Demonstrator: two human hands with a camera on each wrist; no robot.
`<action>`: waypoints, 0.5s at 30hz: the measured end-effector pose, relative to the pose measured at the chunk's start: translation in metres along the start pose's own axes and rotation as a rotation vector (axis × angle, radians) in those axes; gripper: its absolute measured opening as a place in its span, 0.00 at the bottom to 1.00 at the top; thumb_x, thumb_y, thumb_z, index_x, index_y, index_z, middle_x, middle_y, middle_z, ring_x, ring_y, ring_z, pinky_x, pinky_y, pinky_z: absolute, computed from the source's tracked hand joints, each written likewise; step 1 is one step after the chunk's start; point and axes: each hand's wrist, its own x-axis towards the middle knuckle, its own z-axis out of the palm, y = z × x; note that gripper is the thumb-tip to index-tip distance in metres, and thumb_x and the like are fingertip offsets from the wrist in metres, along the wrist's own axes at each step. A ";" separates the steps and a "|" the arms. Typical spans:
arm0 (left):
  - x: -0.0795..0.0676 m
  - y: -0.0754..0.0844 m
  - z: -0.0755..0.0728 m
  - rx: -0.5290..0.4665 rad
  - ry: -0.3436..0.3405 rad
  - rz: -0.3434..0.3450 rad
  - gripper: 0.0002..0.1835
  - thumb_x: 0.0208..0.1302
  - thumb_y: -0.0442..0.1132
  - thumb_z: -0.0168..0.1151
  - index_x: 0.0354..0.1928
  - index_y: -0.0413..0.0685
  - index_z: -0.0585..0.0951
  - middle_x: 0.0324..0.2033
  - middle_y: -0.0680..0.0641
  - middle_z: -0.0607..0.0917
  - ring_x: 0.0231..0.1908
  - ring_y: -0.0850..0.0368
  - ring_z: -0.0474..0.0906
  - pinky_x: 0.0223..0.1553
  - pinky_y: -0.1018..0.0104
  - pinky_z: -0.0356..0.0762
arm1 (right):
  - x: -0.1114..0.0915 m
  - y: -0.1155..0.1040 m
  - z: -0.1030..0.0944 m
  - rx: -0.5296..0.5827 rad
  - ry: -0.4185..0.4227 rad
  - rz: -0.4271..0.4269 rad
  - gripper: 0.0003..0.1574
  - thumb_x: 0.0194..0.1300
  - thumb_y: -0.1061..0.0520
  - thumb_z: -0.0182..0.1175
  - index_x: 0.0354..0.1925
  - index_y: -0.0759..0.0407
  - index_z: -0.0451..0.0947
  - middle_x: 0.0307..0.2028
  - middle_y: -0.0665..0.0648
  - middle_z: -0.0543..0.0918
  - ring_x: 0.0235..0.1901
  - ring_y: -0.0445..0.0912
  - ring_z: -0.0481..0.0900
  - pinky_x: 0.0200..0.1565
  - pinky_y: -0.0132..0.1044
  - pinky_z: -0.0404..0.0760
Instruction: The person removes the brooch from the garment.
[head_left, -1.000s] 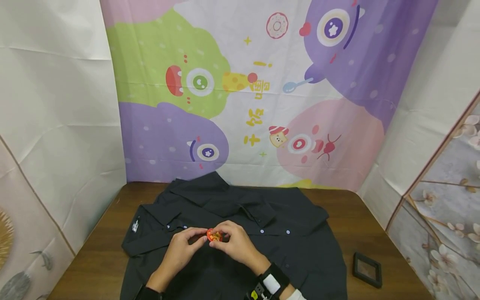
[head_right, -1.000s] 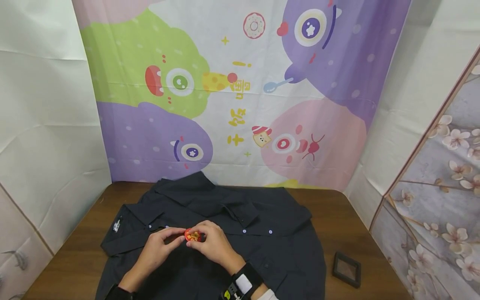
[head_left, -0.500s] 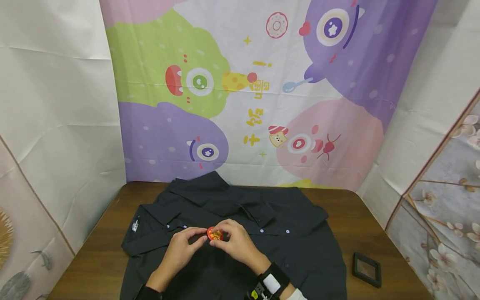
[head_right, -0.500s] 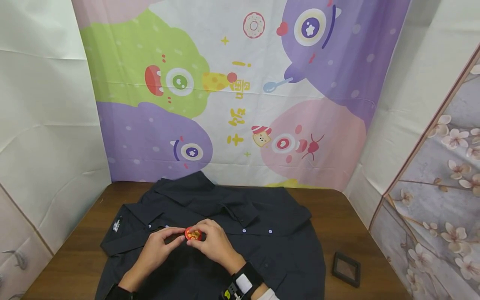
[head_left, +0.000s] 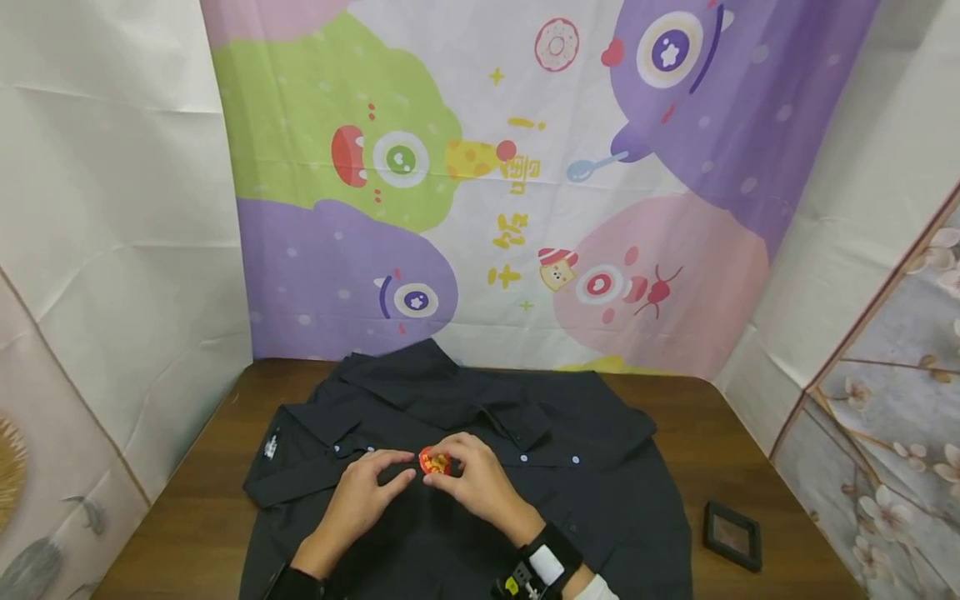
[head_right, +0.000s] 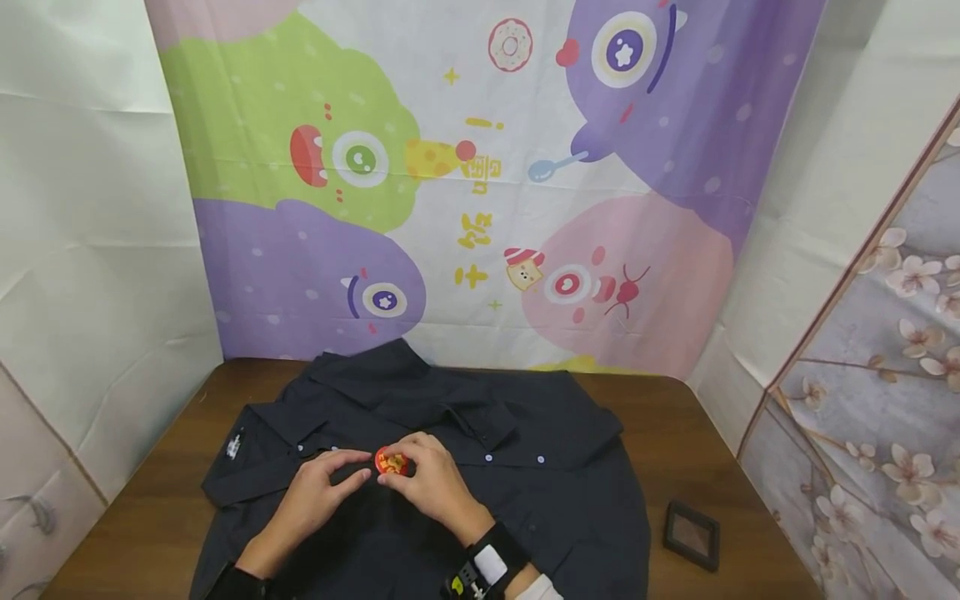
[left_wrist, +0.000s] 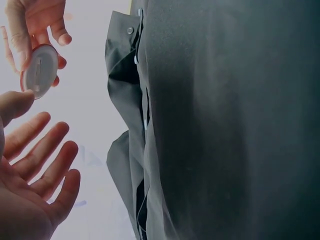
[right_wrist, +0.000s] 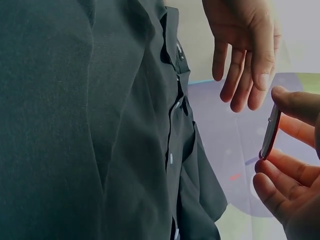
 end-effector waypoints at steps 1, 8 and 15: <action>0.001 0.001 0.000 -0.001 -0.002 -0.001 0.11 0.57 0.39 0.70 0.43 0.48 0.87 0.43 0.49 0.89 0.48 0.48 0.83 0.53 0.48 0.78 | 0.001 0.000 -0.001 -0.006 0.002 0.005 0.19 0.52 0.51 0.74 0.43 0.54 0.85 0.42 0.51 0.83 0.40 0.43 0.79 0.35 0.25 0.78; 0.003 0.005 -0.001 -0.004 -0.010 -0.019 0.12 0.57 0.40 0.70 0.43 0.47 0.86 0.44 0.47 0.88 0.49 0.47 0.83 0.54 0.47 0.77 | 0.002 0.000 -0.008 -0.006 0.011 0.031 0.19 0.53 0.51 0.74 0.44 0.53 0.85 0.42 0.51 0.83 0.40 0.42 0.79 0.36 0.32 0.82; 0.002 0.004 0.002 0.013 -0.024 -0.033 0.12 0.58 0.40 0.70 0.44 0.49 0.86 0.45 0.47 0.88 0.51 0.47 0.82 0.55 0.46 0.76 | 0.000 0.001 -0.010 -0.007 0.015 0.049 0.19 0.53 0.51 0.74 0.45 0.52 0.85 0.43 0.50 0.83 0.40 0.42 0.79 0.36 0.29 0.80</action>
